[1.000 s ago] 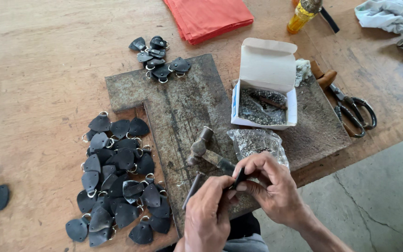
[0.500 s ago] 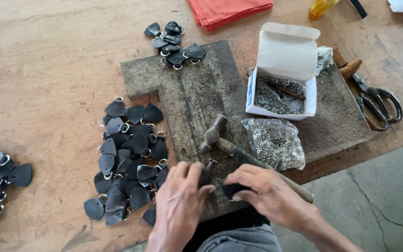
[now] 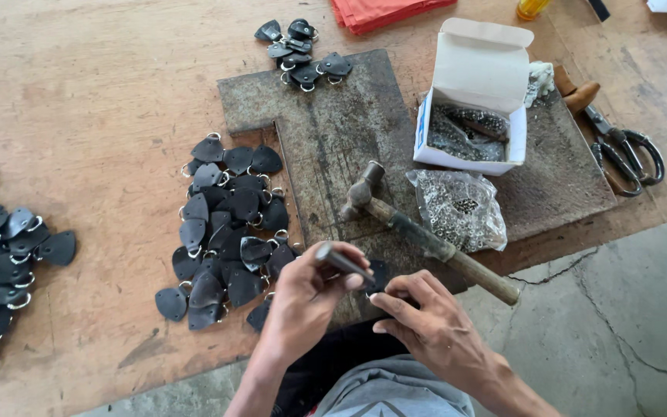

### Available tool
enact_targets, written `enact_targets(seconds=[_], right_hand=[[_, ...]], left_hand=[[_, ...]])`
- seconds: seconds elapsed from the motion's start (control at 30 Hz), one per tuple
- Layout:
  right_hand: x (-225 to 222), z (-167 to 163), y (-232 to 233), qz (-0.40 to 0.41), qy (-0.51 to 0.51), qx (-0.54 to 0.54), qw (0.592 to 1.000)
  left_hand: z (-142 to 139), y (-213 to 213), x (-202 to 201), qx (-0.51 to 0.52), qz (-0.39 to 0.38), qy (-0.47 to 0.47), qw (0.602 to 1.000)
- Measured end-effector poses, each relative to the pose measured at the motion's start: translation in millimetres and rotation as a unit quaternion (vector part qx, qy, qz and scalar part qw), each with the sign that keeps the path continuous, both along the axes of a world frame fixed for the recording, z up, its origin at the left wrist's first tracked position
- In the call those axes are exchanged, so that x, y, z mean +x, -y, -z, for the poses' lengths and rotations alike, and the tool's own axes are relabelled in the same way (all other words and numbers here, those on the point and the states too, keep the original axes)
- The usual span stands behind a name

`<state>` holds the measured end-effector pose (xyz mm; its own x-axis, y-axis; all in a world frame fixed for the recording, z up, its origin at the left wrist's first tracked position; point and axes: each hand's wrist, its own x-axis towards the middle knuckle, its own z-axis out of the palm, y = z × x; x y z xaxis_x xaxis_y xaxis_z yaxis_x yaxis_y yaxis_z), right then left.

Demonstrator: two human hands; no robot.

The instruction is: The person attaches metal key rings to black leather keychain fobs. They pick a fob, place a rivet through the hole, position the ring, then hammer the rivet on a wooden block to secure the ring, setting finished fobs aside and repeating with the next piece.

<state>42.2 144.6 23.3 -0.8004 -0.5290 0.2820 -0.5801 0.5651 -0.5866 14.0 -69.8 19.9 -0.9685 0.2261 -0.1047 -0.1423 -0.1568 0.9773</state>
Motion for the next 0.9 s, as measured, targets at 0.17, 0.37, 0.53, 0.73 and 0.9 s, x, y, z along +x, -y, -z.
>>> enact_targets(seconds=[0.17,0.37,0.53,0.73,0.9], right_hand=[[29.7,15.9,-1.7,0.042,-0.040,-0.046,0.997],[62.4,39.0,-11.1,0.070,-0.090,-0.100,0.988],[76.9,46.0,-15.7,0.068,-0.098,-0.110,0.987],[83.9,44.0,-14.7,0.069,-0.092,-0.111,0.987],[82.5,38.2,-13.7,0.062,-0.100,-0.106,0.987]], left_hand=[[-7.6,-17.0,27.1,-0.174,-0.027,-0.089,0.980],[-13.5,-24.7,64.4,-0.167,-0.037,-0.100,0.980],[-15.5,-29.0,85.7,-0.190,-0.037,-0.093,0.977],[-14.9,-32.8,95.6,-0.170,-0.063,-0.124,0.976],[-10.6,-33.5,101.0,-0.198,-0.071,-0.148,0.966]])
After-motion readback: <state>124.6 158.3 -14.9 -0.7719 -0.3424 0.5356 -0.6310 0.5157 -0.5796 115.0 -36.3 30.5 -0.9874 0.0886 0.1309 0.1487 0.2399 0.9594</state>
